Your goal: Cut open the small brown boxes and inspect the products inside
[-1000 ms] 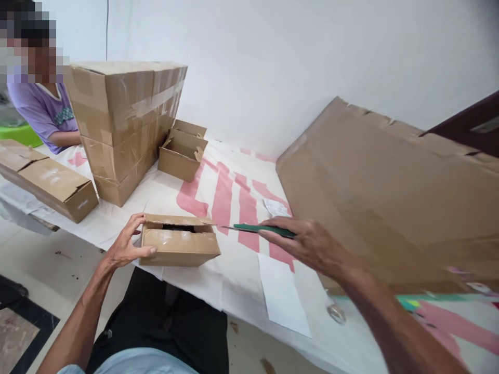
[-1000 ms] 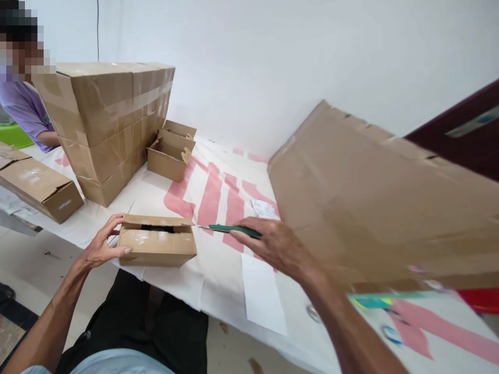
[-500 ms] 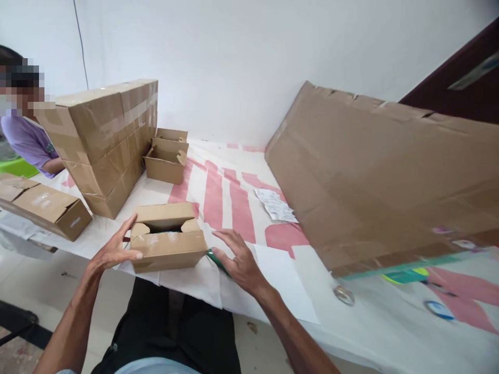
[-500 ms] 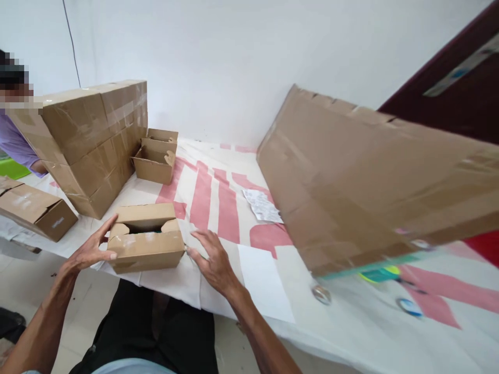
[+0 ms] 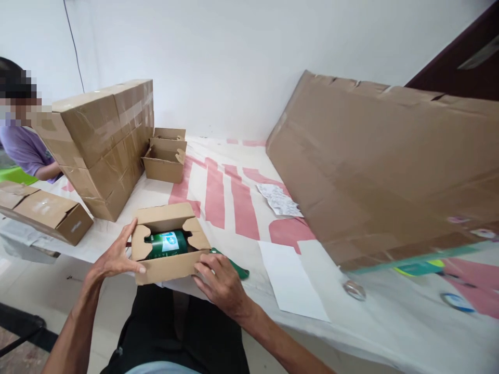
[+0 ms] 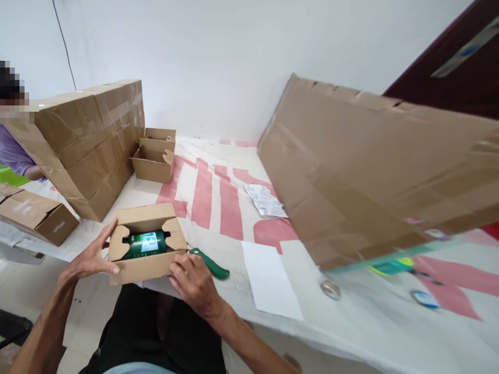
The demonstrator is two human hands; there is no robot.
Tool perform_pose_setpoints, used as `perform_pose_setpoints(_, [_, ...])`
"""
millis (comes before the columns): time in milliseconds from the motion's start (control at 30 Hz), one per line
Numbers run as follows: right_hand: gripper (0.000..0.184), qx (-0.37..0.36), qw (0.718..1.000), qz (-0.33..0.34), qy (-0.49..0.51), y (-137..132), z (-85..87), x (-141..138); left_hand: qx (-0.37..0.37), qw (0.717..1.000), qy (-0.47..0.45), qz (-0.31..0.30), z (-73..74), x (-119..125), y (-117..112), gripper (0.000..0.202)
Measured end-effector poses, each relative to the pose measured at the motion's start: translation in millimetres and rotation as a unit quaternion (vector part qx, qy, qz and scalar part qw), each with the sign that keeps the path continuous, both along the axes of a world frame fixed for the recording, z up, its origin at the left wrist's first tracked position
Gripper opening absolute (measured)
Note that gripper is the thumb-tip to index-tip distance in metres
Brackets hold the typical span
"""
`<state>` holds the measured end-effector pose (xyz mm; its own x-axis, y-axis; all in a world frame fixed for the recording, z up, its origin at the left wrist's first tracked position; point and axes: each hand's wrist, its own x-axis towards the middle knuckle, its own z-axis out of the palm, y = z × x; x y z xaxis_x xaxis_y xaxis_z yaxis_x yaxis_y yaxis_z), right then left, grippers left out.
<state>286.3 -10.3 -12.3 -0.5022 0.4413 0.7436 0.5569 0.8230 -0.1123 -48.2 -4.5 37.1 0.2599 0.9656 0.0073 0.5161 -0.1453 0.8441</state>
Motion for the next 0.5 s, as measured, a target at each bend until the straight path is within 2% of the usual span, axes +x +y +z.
perform_pose_setpoints(100, [0.010, -0.047, 0.999, -0.004, 0.009, 3, 2.8, -5, 0.038, 0.998, 0.042, -0.013, -1.1, 2, -2, 0.141])
perform_pose_setpoints(200, [0.026, -0.113, 0.990, -0.083, 0.031, 20, 18.0, -16, 0.054, 0.997, 0.051, -0.014, -3.7, 3, -4, 0.135])
perform_pose_setpoints(300, [0.043, -0.193, 0.969, -0.151, 0.030, 40, 31.7, -23, 0.053, 0.998, 0.040, -0.005, -5.4, 2, -5, 0.133])
perform_pose_setpoints(400, [0.038, -0.242, 0.955, -0.169, 0.003, 51, 36.1, -21, 0.050, 0.999, 0.020, -0.002, -7.2, 2, -7, 0.133])
perform_pose_setpoints(500, [0.028, -0.217, 0.960, -0.178, 0.008, 52, 36.8, -13, 0.051, 0.999, 0.004, -0.002, -10.3, 3, -9, 0.131])
